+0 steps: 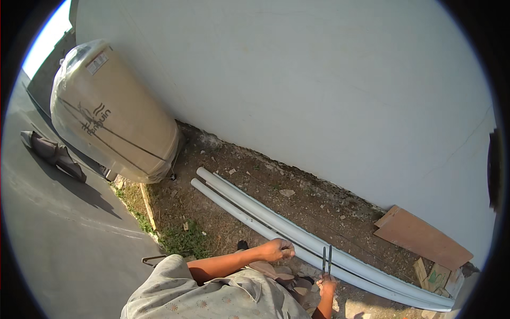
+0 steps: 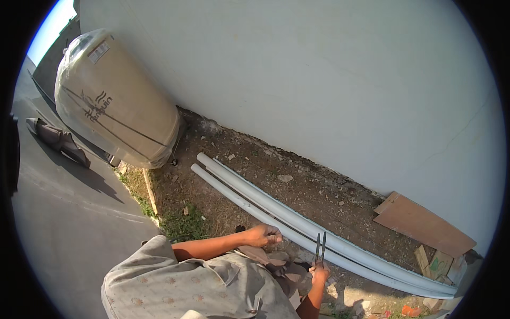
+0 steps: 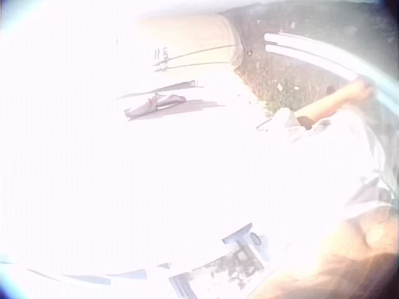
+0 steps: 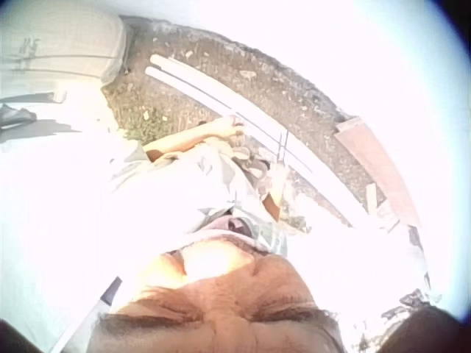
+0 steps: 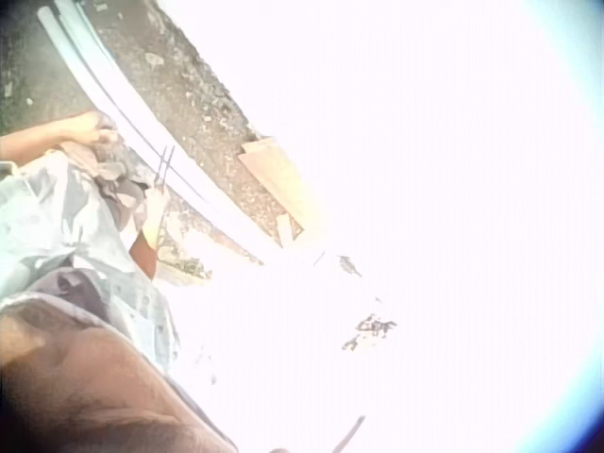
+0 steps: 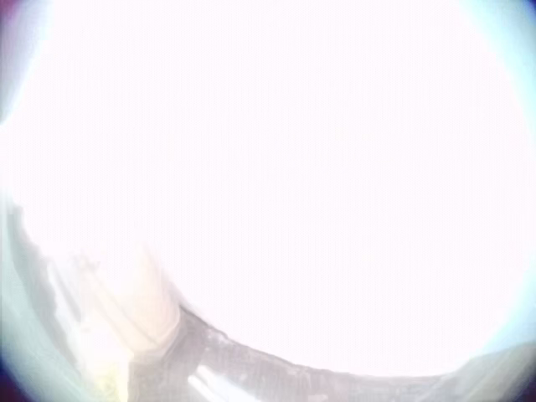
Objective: Connecting and securing PVC pipes within a wall cutout.
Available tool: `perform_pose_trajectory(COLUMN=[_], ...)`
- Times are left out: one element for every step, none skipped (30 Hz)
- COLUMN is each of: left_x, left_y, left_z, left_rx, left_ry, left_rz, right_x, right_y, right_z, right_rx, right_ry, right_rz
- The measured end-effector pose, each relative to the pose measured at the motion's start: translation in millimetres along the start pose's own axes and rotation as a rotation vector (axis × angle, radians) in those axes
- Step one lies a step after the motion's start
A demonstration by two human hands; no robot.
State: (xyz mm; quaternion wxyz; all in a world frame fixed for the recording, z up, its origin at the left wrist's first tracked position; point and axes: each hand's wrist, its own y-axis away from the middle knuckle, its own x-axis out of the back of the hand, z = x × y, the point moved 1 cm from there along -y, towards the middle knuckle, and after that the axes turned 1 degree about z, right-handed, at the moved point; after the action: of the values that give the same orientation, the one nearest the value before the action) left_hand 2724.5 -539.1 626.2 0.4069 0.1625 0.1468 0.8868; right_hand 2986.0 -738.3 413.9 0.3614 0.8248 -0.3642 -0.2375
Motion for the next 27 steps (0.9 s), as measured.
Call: perform_pose_trajectory(left_x=[35,66,97,130,159,187,212,238,260,278,294,309,318,325,331,336,342,351,361,372,384,397,411,425,438,452,464], left_y=[20,44,72,98,122,148,174,200,225,248,271,296,318,339,357,374,390,404,416,423,427,428,432,435,439,444,448], left_z=[-10,-22,-35,-46,-55,-63,-67,-70,-70,-66,-59,-53,-44,-31,-18,-4,8,20,28,36,42,49,53,57,59,59,58], left_rx=[0.007,-0.011,0.016,0.005,0.004,0.042,0.021,0.005,0.007,-0.098,-0.197,-0.245,-0.262,-0.434,-0.615,-0.744,-0.879,-1.022,-1.155,-1.248,-1.318,-1.343,-1.366,-1.377,-1.377,-1.379,-1.388], left_ry=[0.039,0.131,0.155,0.193,0.261,0.313,0.406,0.435,0.525,0.613,0.755,0.819,0.813,0.860,0.924,0.869,0.835,0.765,0.691,0.641,0.538,0.608,0.605,0.595,0.588,0.585,0.581], left_rz=[0.050,0.077,0.184,0.281,0.357,0.435,0.516,0.578,0.611,0.736,0.820,0.852,0.912,0.953,0.972,1.014,1.037,1.016,0.986,0.940,0.958,0.881,0.873,0.874,0.893,0.911,0.926], right_x=[-32,-64,-95,-123,-148,-173,-198,-223,-248,-270,-292,-314,-338,-366,-391,-416,-442,-468,-495,-523,-553,-579,-610,-640,-670,-702,-733], right_y=[7,8,11,13,16,17,16,14,12,10,8,3,-3,-11,-18,-24,-31,-36,-41,-44,-47,-45,-41,-35,-28,-20,-11], right_z=[-11,-20,-26,-30,-35,-34,-34,-34,-32,-28,-25,-20,-14,-3,8,19,33,47,61,73,82,90,99,108,116,124,134], right_rx=[0.064,0.061,0.110,0.103,0.155,0.174,0.239,0.251,0.472,0.630,0.989,0.983,0.933,0.873,0.816,0.766,0.725,0.697,0.668,0.630,0.567,0.483,0.414,0.365,0.262,0.335,0.365], right_ry=[0.120,0.236,0.416,0.576,0.744,0.890,1.040,1.099,1.631,2.194,2.700,2.668,2.656,2.589,2.521,2.441,2.360,2.293,2.230,2.168,2.091,2.015,1.935,1.870,1.778,1.797,1.782], right_rz=[-0.050,-0.028,-0.009,-0.041,-0.059,-0.074,-0.041,-0.117,-0.305,-0.509,-0.689,-0.785,-0.810,-0.802,-0.806,-0.799,-0.802,-0.805,-0.806,-0.803,-0.781,-0.750,-0.714,-0.683,-0.632,-0.671,-0.662])
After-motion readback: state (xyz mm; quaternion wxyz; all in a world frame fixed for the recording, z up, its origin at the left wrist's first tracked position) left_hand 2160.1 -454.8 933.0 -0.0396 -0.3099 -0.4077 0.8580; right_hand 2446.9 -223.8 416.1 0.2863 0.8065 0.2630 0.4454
